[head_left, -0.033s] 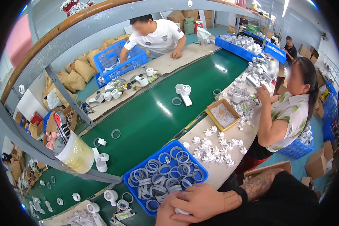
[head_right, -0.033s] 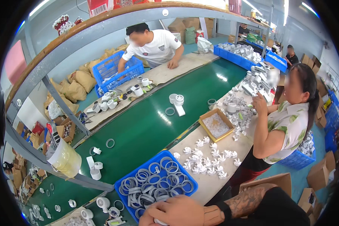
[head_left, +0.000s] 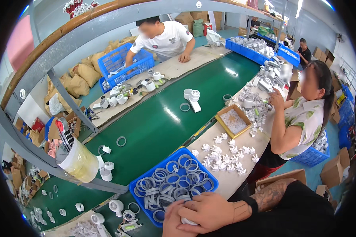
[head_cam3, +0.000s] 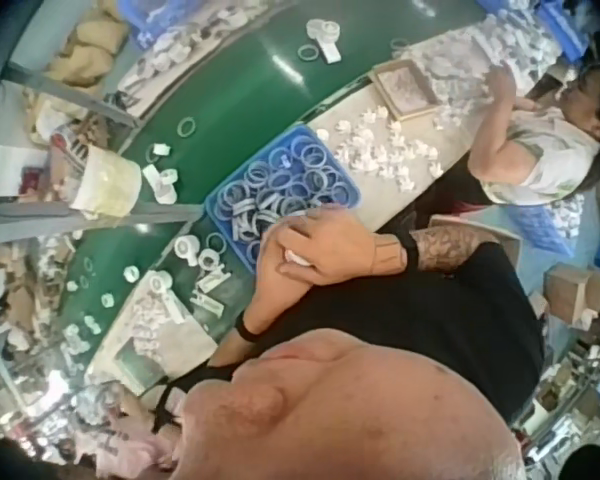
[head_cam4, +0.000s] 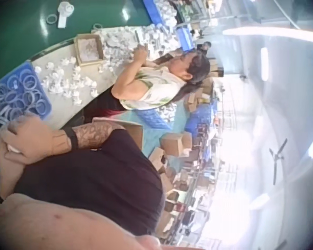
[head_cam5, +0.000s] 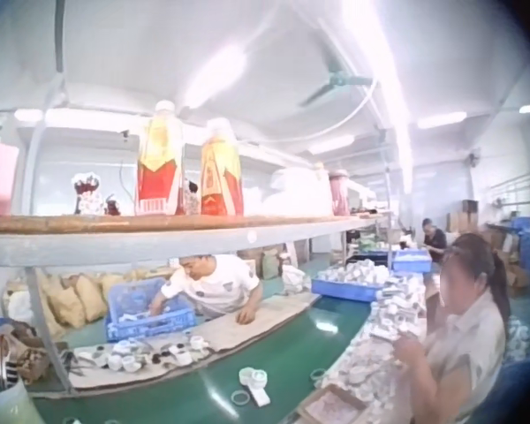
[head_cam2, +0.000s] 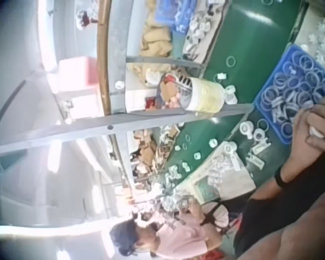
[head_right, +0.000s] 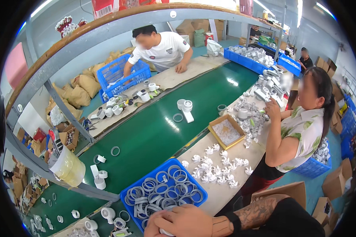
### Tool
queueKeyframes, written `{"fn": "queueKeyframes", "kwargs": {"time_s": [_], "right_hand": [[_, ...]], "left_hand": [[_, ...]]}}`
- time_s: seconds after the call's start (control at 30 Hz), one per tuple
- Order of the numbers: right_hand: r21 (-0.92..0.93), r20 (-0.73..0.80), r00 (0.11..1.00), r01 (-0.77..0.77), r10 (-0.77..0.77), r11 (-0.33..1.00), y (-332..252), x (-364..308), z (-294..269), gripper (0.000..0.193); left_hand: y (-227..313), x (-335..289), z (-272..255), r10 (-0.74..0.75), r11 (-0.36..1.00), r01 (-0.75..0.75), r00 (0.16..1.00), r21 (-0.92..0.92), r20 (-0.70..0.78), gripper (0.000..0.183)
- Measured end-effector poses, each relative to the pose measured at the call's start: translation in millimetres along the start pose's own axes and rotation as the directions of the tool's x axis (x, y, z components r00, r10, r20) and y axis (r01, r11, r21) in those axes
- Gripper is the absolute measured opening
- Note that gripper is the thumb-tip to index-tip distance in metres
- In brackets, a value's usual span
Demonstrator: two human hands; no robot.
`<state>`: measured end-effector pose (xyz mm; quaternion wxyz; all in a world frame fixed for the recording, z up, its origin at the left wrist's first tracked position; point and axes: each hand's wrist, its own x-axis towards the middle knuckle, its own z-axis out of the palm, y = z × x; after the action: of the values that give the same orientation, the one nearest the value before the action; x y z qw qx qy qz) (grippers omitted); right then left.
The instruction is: Assembling small white plastic components on a factory assembly line.
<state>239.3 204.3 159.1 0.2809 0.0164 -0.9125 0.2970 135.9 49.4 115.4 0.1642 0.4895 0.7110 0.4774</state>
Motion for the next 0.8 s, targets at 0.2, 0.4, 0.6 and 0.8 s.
{"fn": "queueKeyframes", "kwargs": {"time_s": [0.2,0.4,0.6,0.8], "right_hand": [[-0.136,0.154,0.986,0.092,-0.071,0.986,12,-4,4,0.044],[-0.078,0.170,0.978,0.137,-0.122,0.988,14,12,-4,0.041],[-0.099,0.113,0.985,0.142,-0.131,0.985,20,8,6,0.041],[-0.161,0.112,0.987,0.135,-0.117,0.978,30,4,10,0.039]], "left_hand": [[11,7,-13,0.209,0.969,-0.189,0.971,0.159,-0.116,0.044],[22,4,-22,0.214,0.942,-0.156,0.962,0.298,-0.171,0.041],[24,18,-27,0.116,0.956,-0.087,0.989,0.279,-0.088,0.048],[-25,22,-8,0.087,0.965,-0.076,0.996,0.250,-0.032,0.052]]}}
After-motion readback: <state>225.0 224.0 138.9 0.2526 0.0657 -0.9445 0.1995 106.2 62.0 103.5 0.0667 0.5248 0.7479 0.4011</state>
